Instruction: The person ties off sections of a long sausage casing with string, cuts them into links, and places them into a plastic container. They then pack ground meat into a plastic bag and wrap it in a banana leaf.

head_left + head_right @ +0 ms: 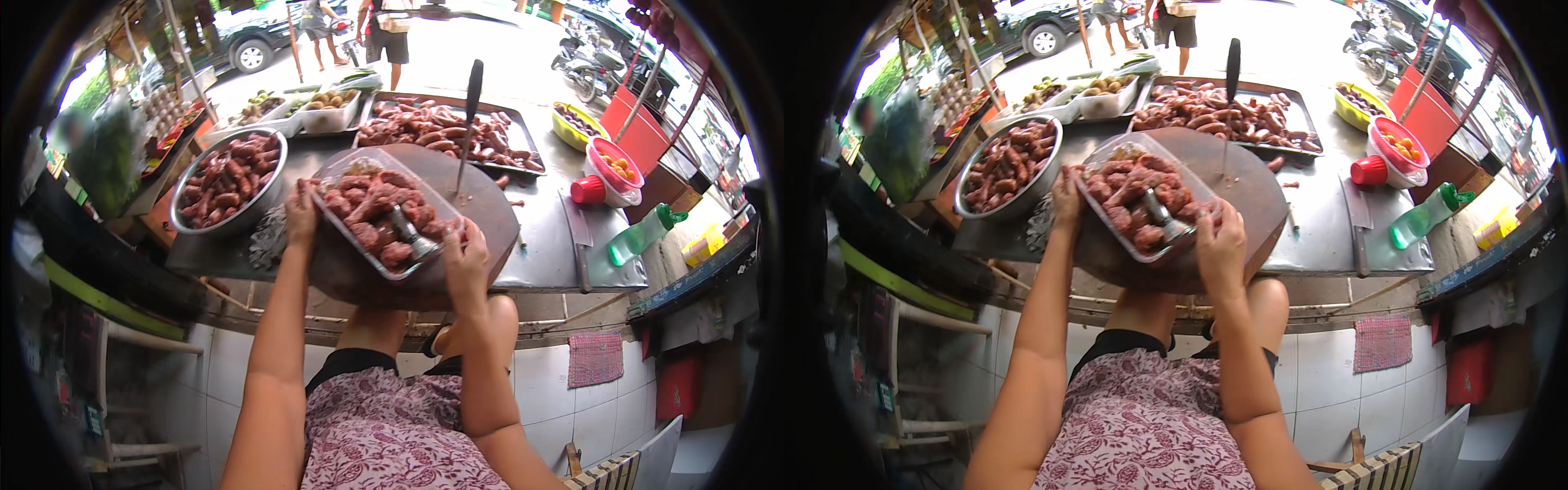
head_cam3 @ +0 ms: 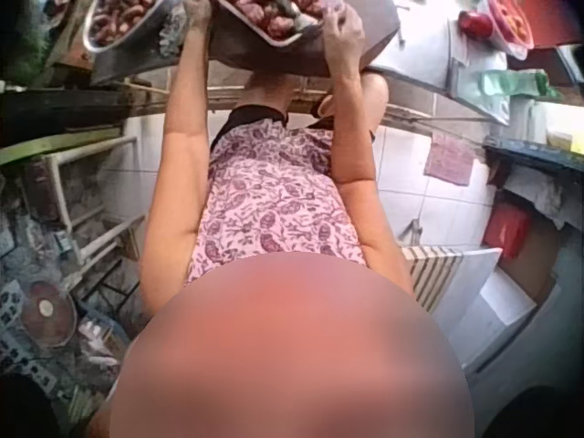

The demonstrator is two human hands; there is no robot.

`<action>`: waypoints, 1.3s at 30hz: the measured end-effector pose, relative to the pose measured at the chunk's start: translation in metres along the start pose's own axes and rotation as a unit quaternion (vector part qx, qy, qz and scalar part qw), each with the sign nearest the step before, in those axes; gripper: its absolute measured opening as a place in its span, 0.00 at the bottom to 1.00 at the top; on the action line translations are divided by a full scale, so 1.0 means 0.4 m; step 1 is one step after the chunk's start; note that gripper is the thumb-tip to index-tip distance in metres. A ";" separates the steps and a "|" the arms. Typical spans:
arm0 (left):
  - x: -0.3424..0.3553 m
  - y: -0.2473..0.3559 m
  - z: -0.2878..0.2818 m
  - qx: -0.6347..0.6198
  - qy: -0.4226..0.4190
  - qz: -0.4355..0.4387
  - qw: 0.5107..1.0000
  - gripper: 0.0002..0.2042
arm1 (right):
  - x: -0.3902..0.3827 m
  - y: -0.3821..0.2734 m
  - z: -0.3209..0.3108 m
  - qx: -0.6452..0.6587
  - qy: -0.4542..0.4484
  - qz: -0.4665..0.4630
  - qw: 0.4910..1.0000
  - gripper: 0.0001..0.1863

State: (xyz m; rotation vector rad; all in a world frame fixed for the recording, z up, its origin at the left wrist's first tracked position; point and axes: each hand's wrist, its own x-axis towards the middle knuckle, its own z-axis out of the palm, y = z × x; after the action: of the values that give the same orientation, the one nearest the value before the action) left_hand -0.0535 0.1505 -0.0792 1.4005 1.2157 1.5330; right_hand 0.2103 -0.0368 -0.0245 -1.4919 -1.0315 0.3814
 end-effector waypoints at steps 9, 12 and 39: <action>-0.338 0.145 -0.058 -0.117 -0.065 0.009 0.991 0.26 | 0.017 0.000 -0.157 0.038 -0.122 0.154 0.980 0.10; -0.424 0.163 -0.083 -0.181 -0.131 -0.048 0.973 0.28 | 0.011 0.019 -0.206 0.008 -0.130 0.120 0.984 0.11; -0.732 0.235 -0.199 -0.158 -0.106 -0.137 0.972 0.25 | -0.298 -0.025 -0.343 0.135 -0.157 0.190 0.960 0.14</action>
State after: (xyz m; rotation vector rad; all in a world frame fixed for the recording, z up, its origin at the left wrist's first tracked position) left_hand -0.0795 -0.1659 -0.0769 1.1036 0.9405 1.2820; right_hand 0.2434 -0.2157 -0.0228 -1.4030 -0.8876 1.0204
